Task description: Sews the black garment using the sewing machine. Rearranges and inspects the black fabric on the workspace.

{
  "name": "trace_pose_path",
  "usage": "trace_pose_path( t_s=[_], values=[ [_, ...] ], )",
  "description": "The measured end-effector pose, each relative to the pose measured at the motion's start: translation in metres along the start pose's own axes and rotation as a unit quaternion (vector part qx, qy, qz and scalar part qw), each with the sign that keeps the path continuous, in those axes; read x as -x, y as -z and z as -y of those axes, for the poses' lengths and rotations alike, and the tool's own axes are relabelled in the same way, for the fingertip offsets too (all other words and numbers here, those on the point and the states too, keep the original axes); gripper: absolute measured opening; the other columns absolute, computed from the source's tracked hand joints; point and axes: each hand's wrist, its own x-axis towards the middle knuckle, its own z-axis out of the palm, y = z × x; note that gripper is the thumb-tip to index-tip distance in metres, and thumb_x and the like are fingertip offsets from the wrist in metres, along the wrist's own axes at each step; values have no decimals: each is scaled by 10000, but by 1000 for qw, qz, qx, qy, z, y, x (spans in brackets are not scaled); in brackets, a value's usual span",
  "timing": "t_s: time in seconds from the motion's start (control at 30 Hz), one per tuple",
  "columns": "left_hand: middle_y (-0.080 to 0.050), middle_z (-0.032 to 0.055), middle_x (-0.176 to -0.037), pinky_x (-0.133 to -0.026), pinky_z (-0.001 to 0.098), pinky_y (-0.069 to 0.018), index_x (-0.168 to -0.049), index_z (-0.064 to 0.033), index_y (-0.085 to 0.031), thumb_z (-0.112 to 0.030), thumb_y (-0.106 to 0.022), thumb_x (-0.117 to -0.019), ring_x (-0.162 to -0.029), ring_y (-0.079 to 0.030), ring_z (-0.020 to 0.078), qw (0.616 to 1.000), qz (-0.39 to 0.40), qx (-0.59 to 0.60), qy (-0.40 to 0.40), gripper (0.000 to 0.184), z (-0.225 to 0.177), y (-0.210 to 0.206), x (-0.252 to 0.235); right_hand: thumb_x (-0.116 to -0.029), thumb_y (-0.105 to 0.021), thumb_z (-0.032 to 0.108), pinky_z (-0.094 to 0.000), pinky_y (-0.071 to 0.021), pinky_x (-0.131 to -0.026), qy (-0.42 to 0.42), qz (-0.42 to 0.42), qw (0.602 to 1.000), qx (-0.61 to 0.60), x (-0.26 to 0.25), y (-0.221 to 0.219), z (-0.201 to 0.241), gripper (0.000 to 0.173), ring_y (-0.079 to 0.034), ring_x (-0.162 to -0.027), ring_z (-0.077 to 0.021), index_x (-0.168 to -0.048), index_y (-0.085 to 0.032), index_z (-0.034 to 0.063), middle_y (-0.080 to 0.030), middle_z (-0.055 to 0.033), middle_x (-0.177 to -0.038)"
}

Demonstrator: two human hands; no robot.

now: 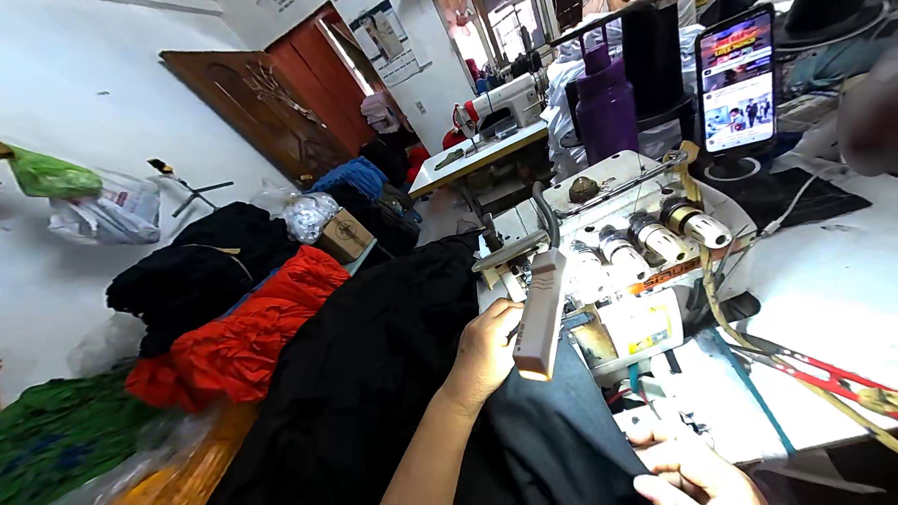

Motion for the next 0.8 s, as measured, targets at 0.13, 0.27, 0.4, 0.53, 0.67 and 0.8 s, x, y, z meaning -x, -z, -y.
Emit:
trace_pose_path(
  t_s=[0.13, 0.27, 0.4, 0.53, 0.67, 0.8],
  values=[
    [-717, 27, -967, -850, 257, -563, -937, -53, -760, -181, -724, -894, -927, -683, 77, 1000, -7, 1, -5, 139, 2, -1, 1, -928, -719, 103, -182, -535, -863, 29, 33, 999, 1, -1, -2, 0, 203, -656, -1031, -90, -865, -710, -90, -662, -244, -1191],
    [-706, 22, -953, -836, 243, -568, -909, -53, -755, -161, -720, -898, -911, -678, 65, 1000, 1, 11, 3, 114, 5, -1, 1, -958, -656, 105, -394, -563, -869, 15, 84, 993, 85, -7, -7, 8, 219, -715, -990, -301, -876, -723, -87, -724, -269, -1032],
    [-716, 29, -967, -848, 273, -567, -938, -58, -764, -146, -716, -888, -928, -683, 85, 1000, -1, -5, -9, 112, 5, -2, 1, -942, -659, 94, -380, -559, -729, 23, 69, 989, 129, -7, -7, 9, 198, -709, -762, -250, -863, -742, -68, -730, -193, -816],
    [-734, 41, -1045, -889, 339, -575, -980, -78, -776, -190, -718, -902, -997, -700, 136, 995, -36, -93, -11, 148, -12, 2, 5, -963, -670, 120, -330, -571, -804, 46, 51, 990, 126, 1, 6, 27, 222, -724, -837, -249, -882, -727, -78, -731, -219, -864],
    [-753, 48, -1043, -882, 373, -566, -997, -78, -771, -216, -685, -892, -990, -710, 162, 987, -87, -130, 18, 194, -51, 10, 26, -963, -653, 99, -282, -546, -823, 20, 50, 994, 96, 3, 14, 39, 213, -702, -869, -221, -906, -707, -99, -712, -242, -899],
    [-744, 27, -995, -863, 328, -548, -976, -120, -789, -298, -643, -933, -974, -692, 145, 985, -66, -150, 59, 234, -59, 9, 50, -927, -659, 48, -223, -491, -649, -74, 57, 995, 39, 6, 0, 19, 200, -584, -673, -75, -1045, -648, -113, -663, -120, -808]
  ],
)
